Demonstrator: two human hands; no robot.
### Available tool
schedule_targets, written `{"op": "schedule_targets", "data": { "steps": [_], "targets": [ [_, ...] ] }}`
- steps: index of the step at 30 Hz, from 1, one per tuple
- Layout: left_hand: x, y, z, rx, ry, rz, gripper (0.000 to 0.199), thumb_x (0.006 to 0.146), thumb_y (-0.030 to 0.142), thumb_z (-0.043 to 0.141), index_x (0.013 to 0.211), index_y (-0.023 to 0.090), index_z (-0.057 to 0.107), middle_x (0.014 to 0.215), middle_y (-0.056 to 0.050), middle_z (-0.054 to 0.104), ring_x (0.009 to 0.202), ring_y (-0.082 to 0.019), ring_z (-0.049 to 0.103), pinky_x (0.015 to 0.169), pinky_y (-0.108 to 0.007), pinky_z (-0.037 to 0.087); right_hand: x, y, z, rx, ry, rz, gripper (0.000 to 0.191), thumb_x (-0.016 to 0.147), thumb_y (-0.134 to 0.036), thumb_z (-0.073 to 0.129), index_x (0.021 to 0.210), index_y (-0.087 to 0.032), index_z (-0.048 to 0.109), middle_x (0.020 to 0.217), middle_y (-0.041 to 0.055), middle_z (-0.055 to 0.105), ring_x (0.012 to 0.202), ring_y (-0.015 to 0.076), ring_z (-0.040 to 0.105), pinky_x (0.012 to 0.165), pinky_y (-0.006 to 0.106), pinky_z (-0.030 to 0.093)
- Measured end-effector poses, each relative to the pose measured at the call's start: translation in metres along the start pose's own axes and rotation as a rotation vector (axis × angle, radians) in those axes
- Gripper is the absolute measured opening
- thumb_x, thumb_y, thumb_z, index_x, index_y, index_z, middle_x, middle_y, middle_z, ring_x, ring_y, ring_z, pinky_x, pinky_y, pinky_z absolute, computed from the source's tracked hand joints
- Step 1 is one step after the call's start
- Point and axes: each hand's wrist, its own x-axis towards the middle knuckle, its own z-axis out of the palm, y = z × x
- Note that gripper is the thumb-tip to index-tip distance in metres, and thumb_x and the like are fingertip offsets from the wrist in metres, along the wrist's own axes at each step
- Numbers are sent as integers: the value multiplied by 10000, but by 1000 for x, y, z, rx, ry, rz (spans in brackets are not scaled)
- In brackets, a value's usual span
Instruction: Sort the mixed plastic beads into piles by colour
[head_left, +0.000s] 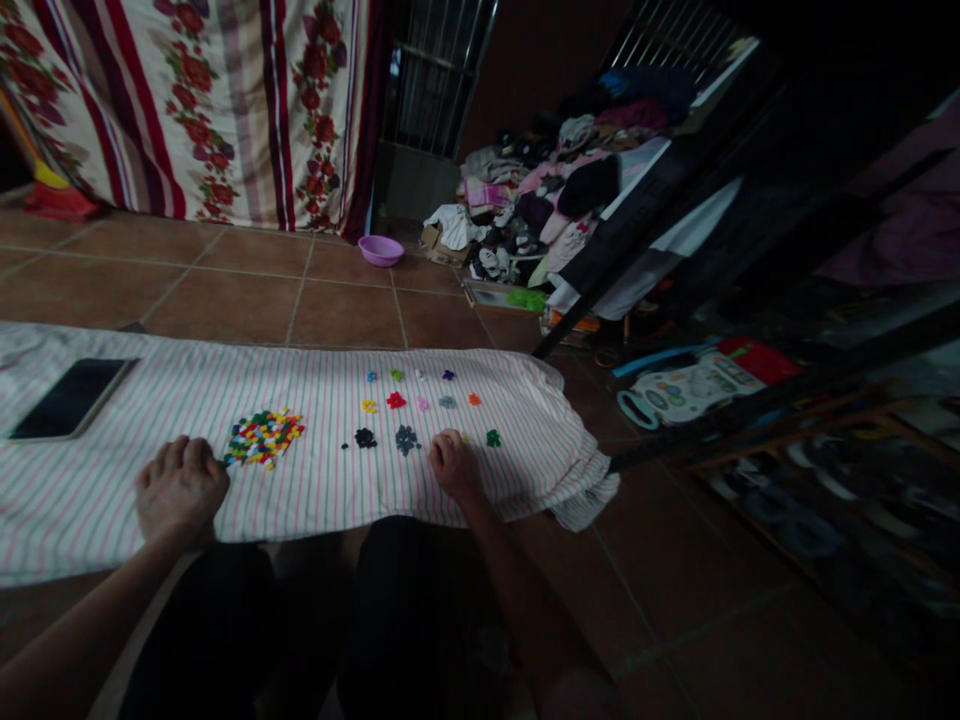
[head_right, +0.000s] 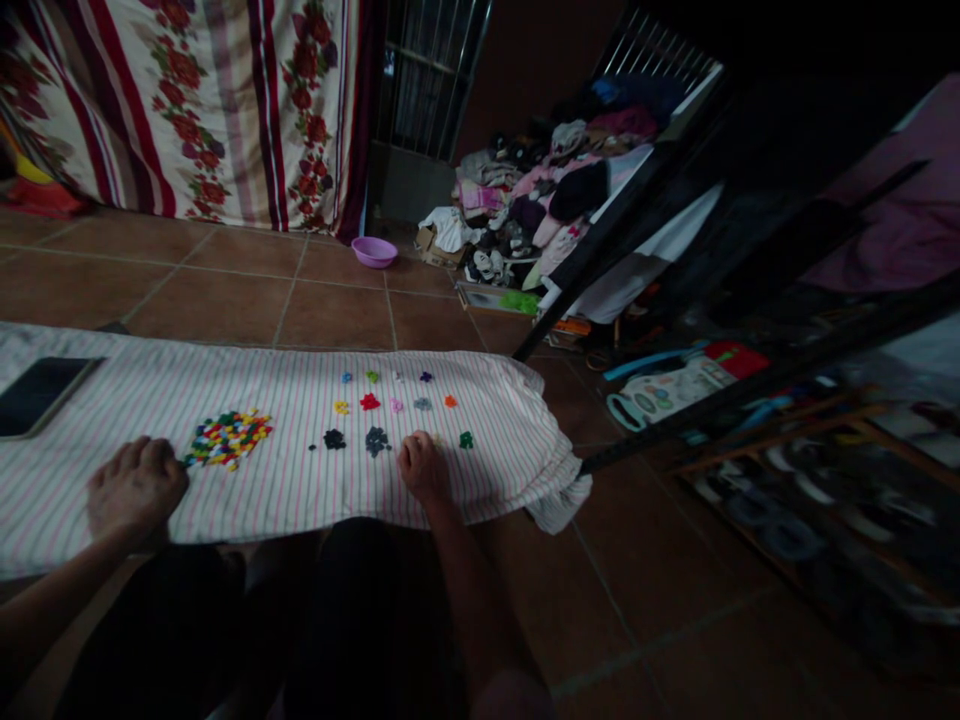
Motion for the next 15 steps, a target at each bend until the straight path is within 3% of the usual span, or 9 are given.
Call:
{"op": "schedule_targets", "data": {
  "steps": [7,15],
  "targets": [
    [1,-2,5,5,9,3,299,864,255,325,1000,152,571,1150,-175,580,1117,-309,506,871,-443,392,-1,0,1,-10,29,-20,142,893,-215,423,898,-203,564,946,65,561,844,187,492,743,294,379],
    [1,1,-2,44,0,-8,304,879,258,298,970,142,563,1184,-164,569,1109,-297,509,869,-416,385,-1,2,4,-8,107,-46,103,881,-217,437,820,-202,518,891,67,545,851,196,486,752,302,391]
  ]
}}
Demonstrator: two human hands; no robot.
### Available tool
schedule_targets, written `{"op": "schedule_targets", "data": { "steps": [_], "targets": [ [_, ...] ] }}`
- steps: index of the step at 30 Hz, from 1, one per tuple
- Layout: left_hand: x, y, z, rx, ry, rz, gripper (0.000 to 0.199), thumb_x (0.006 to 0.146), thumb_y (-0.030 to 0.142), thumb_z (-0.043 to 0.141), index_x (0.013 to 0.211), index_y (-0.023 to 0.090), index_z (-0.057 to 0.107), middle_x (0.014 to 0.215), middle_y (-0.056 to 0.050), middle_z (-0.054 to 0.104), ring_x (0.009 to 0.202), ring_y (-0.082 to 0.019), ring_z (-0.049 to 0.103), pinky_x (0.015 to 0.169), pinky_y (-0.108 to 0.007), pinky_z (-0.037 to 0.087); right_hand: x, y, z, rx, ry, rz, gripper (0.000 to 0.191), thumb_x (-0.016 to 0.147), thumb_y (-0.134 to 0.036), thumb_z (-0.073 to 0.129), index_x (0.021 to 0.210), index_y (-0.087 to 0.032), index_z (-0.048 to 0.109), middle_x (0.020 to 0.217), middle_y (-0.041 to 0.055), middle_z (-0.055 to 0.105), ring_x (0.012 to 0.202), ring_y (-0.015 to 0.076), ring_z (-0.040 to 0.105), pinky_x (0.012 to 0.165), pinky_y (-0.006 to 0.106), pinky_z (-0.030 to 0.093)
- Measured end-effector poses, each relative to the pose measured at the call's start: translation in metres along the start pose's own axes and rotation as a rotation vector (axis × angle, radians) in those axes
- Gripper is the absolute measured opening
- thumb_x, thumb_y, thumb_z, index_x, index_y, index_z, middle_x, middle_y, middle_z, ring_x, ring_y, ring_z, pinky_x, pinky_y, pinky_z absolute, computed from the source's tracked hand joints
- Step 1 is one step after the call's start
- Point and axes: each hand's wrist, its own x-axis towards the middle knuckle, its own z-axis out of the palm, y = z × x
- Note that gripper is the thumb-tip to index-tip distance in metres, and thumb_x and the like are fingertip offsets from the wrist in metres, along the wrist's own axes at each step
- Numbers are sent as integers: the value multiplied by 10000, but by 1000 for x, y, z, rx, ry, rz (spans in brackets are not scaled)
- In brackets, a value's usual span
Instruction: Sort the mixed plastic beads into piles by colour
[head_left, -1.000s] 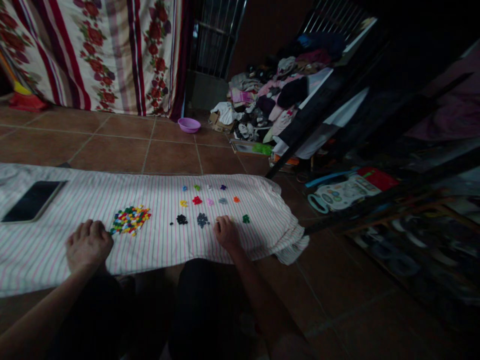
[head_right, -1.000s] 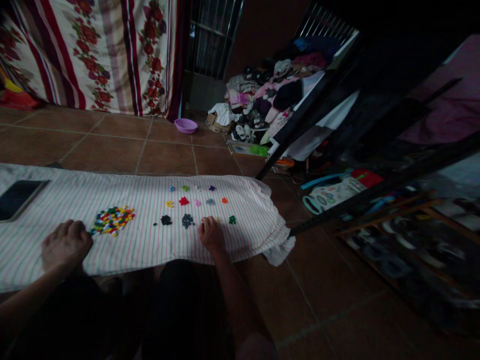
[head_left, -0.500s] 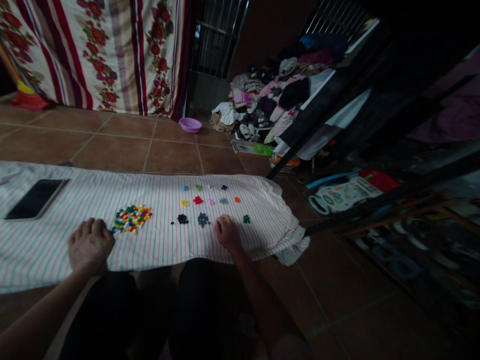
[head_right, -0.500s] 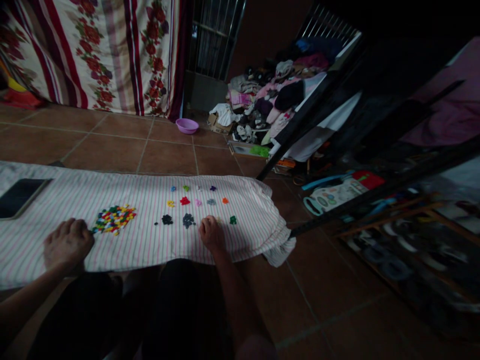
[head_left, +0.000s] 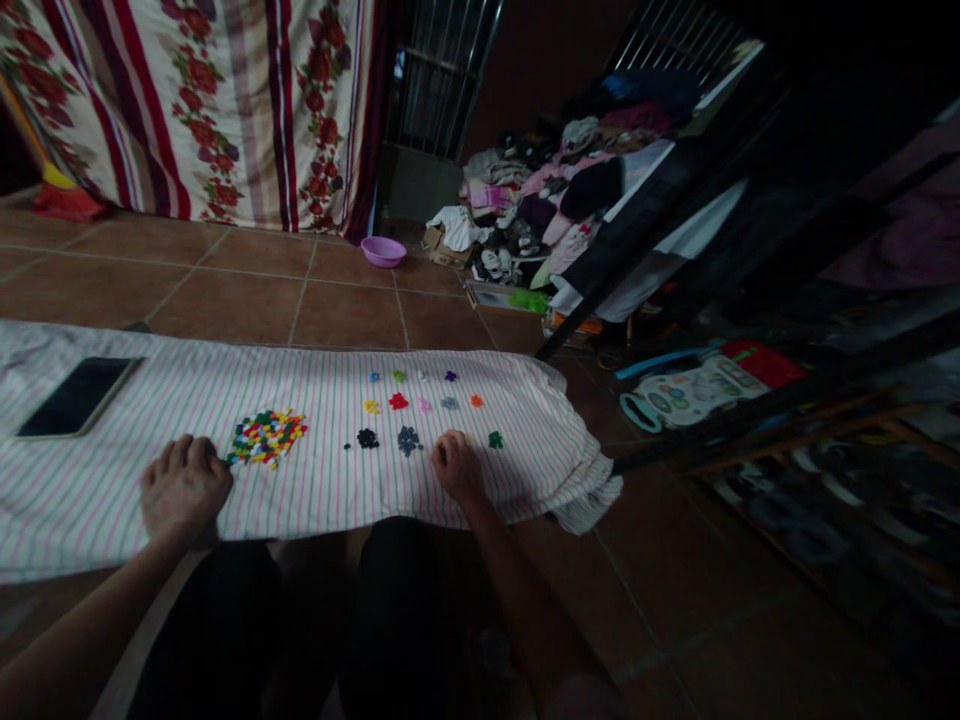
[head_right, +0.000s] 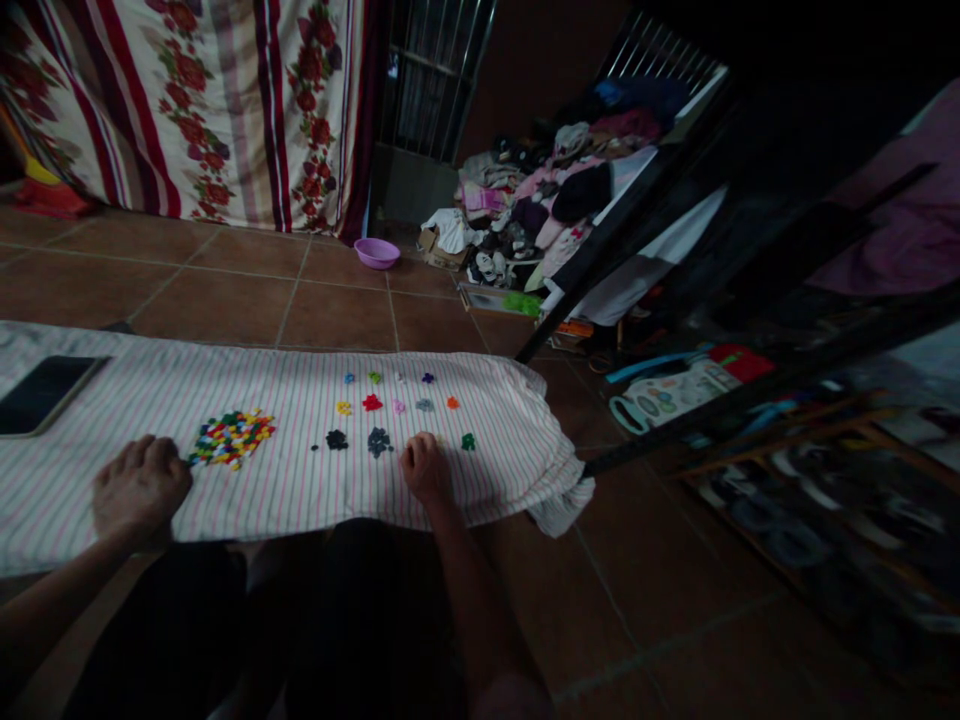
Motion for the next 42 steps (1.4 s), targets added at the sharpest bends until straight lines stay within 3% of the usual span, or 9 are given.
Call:
{"op": "schedule_targets", "data": {
  "steps": [5,11,20,28,33,38,42],
  "targets": [
    [0,-1,2,4,4,17,318,893,266,270,974,144,552,1123,-156,585,1090,-288,514,865,-409,378,0,2,1,22,-7,5,107,884,-230,433,855,-202,532,913,69,563,863,196,503,761,303,404],
    [0,-1,5,-12,6,1,272,870,262,318,976,153,544,1150,-147,576,1100,-289,509,874,-418,385,-1,3,4,35,17,24,210,874,-226,424,1037,-163,541,963,91,589,908,212,525,798,330,423],
    [0,2,-2,-62,-12,-6,312,871,250,303,985,132,569,1190,-193,564,1126,-330,498,870,-460,380,-1,2,3,38,-3,37,201,918,-289,404,919,-182,576,920,81,583,866,198,524,775,316,420],
    [-2,4,-6,-52,-17,2,352,885,248,278,990,108,584,1202,-218,559,1144,-325,492,862,-445,375,-4,2,3,68,29,73,271,910,-403,462,991,-179,591,956,89,600,882,203,551,750,311,446],
    [-2,1,-1,-75,14,-4,356,885,251,283,1016,114,585,1216,-214,557,1166,-329,485,884,-461,375,-5,2,0,128,119,148,317,953,-360,340,1067,-168,567,977,106,592,911,205,563,761,328,465],
    [-1,0,1,-110,5,-12,355,867,251,309,1053,125,584,1232,-216,550,1177,-333,480,923,-483,367,-8,2,-11,251,277,238,334,966,-354,280,1029,-174,555,937,102,585,893,202,564,788,361,478],
    [0,-2,2,-92,1,-9,344,864,250,317,1064,140,574,1223,-199,557,1187,-323,475,931,-474,366,-10,-15,-21,376,310,317,354,960,-400,295,1014,-175,563,942,108,597,913,207,571,823,385,486]
  ]
}}
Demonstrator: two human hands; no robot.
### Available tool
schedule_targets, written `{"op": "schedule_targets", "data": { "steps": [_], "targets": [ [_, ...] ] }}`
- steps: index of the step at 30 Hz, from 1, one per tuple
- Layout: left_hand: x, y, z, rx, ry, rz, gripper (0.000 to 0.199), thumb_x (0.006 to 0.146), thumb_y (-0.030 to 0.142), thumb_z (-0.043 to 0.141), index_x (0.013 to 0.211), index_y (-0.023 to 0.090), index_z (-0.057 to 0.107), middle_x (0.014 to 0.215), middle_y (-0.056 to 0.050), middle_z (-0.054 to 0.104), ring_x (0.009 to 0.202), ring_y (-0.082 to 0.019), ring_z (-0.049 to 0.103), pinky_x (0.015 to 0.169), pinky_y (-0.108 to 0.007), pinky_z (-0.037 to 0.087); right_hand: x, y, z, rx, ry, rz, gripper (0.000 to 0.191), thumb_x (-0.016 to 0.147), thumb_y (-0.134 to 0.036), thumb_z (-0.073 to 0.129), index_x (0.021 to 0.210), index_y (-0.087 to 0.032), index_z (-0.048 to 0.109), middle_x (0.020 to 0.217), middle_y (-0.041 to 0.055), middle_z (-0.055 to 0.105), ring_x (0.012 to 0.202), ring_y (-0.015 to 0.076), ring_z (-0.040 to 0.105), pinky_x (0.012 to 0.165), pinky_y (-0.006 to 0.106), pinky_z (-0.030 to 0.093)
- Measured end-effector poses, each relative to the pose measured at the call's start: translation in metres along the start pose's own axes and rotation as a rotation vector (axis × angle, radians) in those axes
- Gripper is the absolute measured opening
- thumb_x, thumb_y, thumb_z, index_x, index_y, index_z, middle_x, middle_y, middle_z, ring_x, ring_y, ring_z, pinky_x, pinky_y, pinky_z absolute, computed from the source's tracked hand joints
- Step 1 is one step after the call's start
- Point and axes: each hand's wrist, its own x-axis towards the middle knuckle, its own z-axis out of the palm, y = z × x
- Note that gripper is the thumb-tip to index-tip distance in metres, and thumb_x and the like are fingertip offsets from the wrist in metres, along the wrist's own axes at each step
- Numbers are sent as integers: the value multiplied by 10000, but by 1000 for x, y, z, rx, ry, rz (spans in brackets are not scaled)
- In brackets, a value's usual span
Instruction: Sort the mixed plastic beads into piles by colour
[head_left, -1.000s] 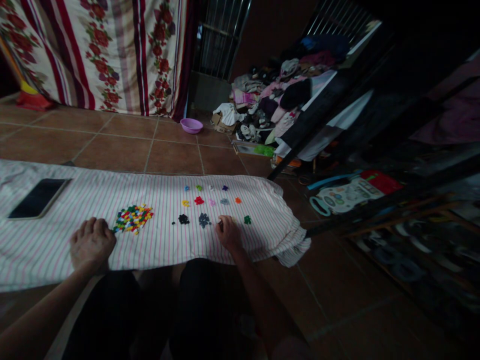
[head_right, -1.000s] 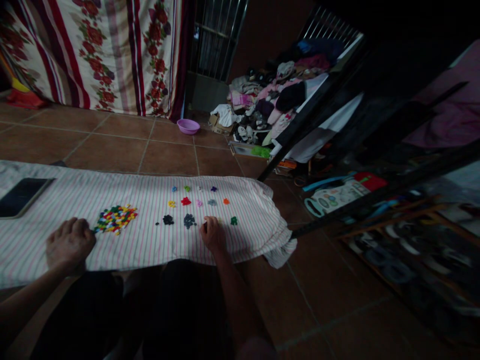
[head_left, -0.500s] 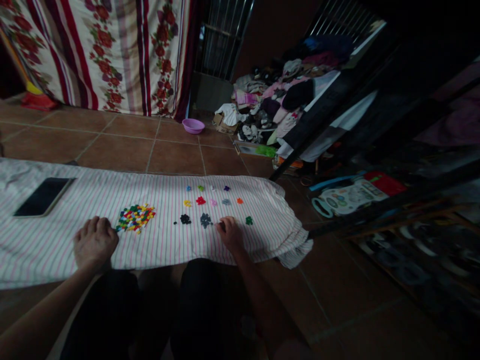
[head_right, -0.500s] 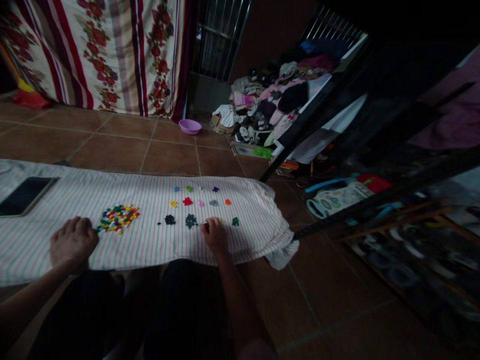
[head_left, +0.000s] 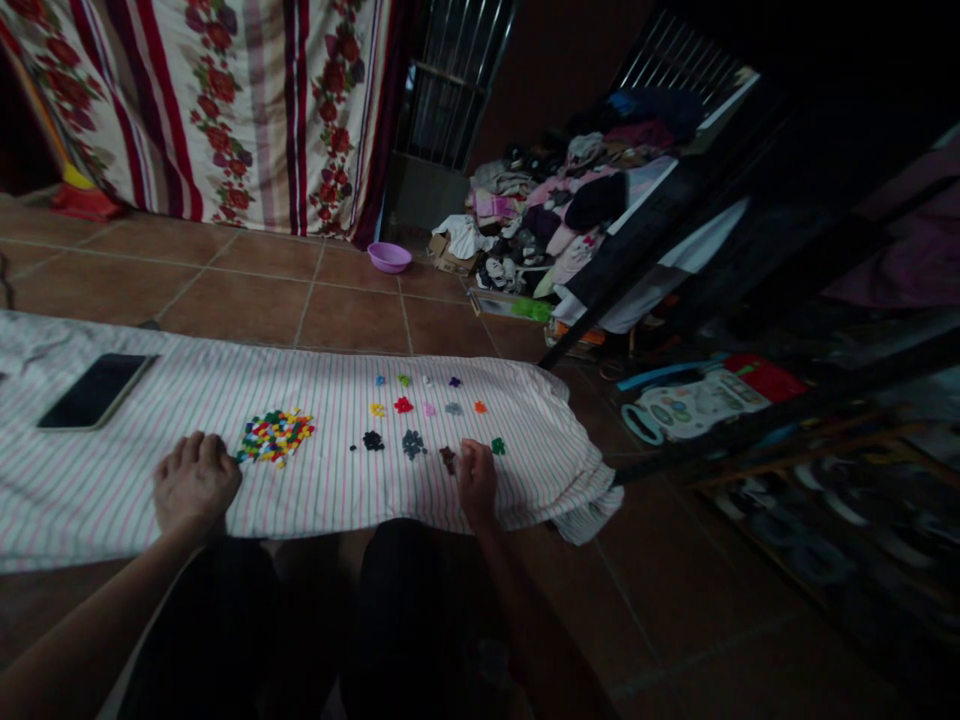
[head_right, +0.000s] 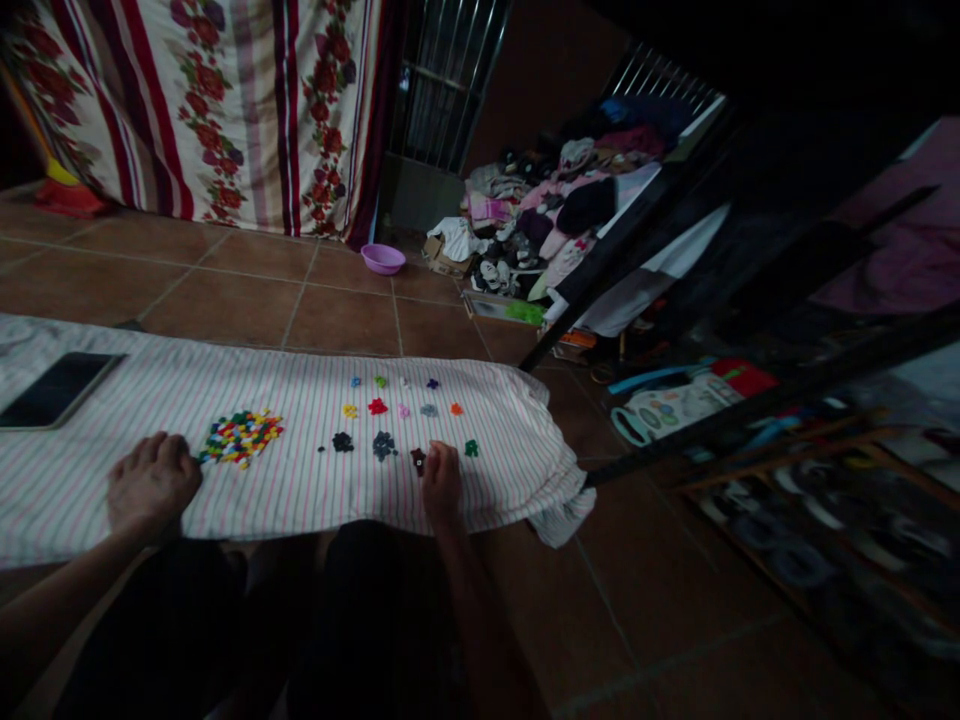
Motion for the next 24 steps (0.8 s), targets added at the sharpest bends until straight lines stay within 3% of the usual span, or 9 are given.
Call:
{"op": "schedule_targets", "data": {
  "steps": [4,7,11,15,24],
  "targets": [
    [0,-2,2,19,-20,-8,345,873,264,299,1037,137,575,1230,-190,554,1186,-327,476,930,-463,362,-11,-26,15,157,-127,106,416,957,-450,281,1120,-189,560,1090,118,614,1046,211,568,945,427,457],
    [0,-3,4,15,2,-13,358,879,268,286,1040,134,576,1234,-186,555,1186,-324,476,938,-455,355,-21,-33,36,197,-161,178,508,951,-496,247,1236,-178,521,1280,131,544,1225,220,473,1062,460,361],
    [-1,-6,8,10,40,1,359,874,262,302,1056,123,578,1232,-187,559,1179,-318,482,943,-450,352,-30,-26,57,199,-199,246,625,937,-565,198,1315,-145,465,1354,147,489,1302,217,401,1103,441,309],
    [0,-7,12,-7,35,-10,357,862,261,334,1061,107,588,1247,-196,556,1194,-324,472,962,-466,346,-33,-18,65,183,-215,289,704,920,-613,172,1344,-118,435,1382,164,461,1320,231,385,1105,443,303],
    [0,-7,11,11,46,-14,354,861,253,326,1070,127,583,1243,-177,564,1204,-305,468,977,-446,346,-35,-10,72,226,-209,274,633,941,-572,186,1382,-160,377,1414,137,433,1309,207,402,1085,428,341]
  ]
}}
